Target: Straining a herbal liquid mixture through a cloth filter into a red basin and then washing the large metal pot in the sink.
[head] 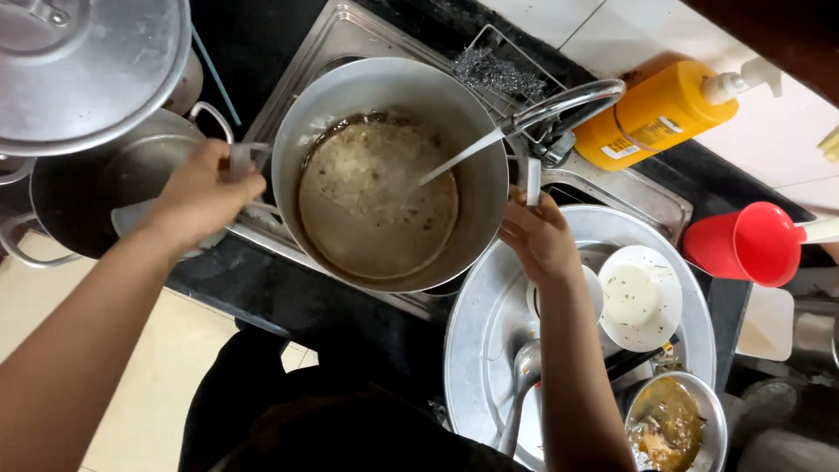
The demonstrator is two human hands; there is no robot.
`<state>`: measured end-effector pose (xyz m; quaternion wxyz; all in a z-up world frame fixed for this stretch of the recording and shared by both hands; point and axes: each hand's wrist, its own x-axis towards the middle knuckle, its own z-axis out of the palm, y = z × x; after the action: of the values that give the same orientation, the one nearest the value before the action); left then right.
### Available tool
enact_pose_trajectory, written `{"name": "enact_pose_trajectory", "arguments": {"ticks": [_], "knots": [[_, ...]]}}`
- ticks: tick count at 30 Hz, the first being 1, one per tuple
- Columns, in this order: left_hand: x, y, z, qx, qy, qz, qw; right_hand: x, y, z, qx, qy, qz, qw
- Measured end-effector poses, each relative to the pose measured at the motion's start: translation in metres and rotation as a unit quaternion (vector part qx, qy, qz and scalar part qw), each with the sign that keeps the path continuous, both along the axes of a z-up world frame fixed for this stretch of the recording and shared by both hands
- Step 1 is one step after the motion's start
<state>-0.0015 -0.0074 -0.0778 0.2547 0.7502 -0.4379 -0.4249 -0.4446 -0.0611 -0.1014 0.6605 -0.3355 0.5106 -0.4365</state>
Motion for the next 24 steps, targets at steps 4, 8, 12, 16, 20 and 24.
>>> {"name": "enact_pose_trajectory", "arguments": {"ticks": [4, 8, 12, 16, 20, 24], "knots": [[-0.009, 0.015, -0.013, 0.001, 0.174, 0.08, 0.981, 0.005, -0.017, 0.003, -0.007, -0.092, 0.011, 0.996], [-0.02, 0.028, -0.019, -0.012, 0.312, 0.125, 0.942, -0.001, -0.031, -0.021, -0.025, -0.152, 0.033, 0.988], [-0.025, 0.046, -0.014, -0.005, 0.36, 0.126, 0.925, -0.005, -0.05, -0.045, -0.092, -0.163, 0.1, 0.977], [-0.018, 0.058, -0.012, 0.053, 0.432, 0.128, 0.891, -0.002, -0.06, -0.046, -0.109, -0.141, 0.111, 0.978], [-0.036, 0.061, 0.01, 0.157, 0.383, 0.138, 0.9, 0.021, -0.059, -0.012, -0.076, -0.096, 0.081, 0.989], [-0.051, 0.062, -0.033, 0.202, 0.4, 0.095, 0.889, -0.014, -0.09, -0.067, -0.168, -0.111, 0.14, 0.97]]}}
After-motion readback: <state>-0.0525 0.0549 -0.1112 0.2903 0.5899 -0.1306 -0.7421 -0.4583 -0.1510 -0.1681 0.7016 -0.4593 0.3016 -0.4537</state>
